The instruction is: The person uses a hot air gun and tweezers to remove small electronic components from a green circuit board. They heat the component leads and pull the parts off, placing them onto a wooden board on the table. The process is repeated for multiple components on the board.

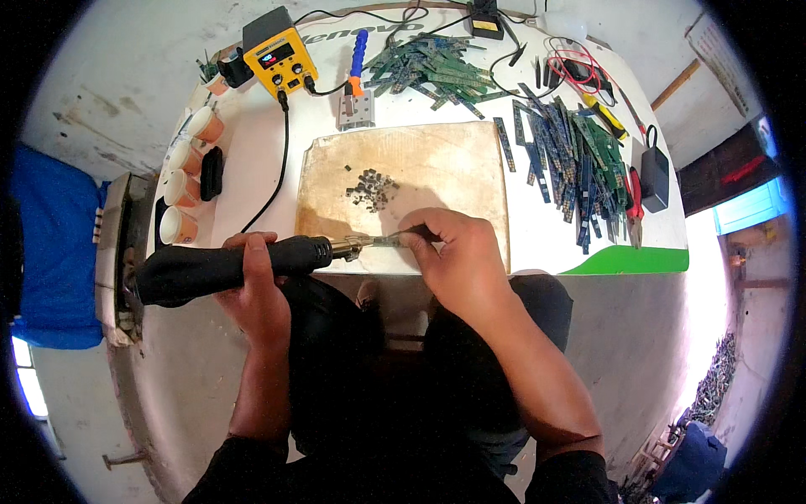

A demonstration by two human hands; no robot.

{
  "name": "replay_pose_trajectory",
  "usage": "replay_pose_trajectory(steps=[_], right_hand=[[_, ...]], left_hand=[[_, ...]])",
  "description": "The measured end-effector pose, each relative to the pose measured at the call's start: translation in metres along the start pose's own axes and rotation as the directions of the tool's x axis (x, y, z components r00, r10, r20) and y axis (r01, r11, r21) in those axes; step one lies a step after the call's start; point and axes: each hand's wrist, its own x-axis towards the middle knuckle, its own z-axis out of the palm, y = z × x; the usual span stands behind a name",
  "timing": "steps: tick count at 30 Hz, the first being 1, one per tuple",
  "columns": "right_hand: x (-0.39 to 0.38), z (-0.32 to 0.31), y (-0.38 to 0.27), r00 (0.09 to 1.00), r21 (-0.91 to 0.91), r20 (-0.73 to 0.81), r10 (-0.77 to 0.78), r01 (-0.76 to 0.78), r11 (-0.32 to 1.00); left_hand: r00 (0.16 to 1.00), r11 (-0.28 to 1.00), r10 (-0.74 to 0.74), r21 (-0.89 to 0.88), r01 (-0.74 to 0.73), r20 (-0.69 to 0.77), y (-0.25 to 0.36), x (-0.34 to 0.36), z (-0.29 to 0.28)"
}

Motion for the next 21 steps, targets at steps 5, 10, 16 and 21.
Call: replay_pose_trajectory(steps=[5,10,16,21], right_hand=[[-0.0003,-0.0001,-0.0025,1.000,0.001,-0.011,0.016,-0.016,1.000],[-0.0001,0.0022,-0.0015,0.999,0.028,-0.010,0.047,-0.046,0.999],[-0.0002,0.0020,-0.0040,0.997,0.042,-0.011,0.081,-0.080,0.996],[-0.0001,0.0026,-0.0035,0.994,0.067,-0.005,0.106,-0.106,0.992]], left_hand=[[1.000,1.000,-0.002,0.015,0.002,0.003,-0.0011,0.0003,-0.0009],[1.000,1.000,-0.027,0.001,0.027,-0.003,-0.0007,-0.0003,-0.0001],[1.000,1.000,0.011,0.021,-0.012,0.029,-0.0031,0.0012,-0.0019],[1.000,0.999,-0.008,0.032,0.008,0.002,-0.0008,0.0004,-0.0014]])
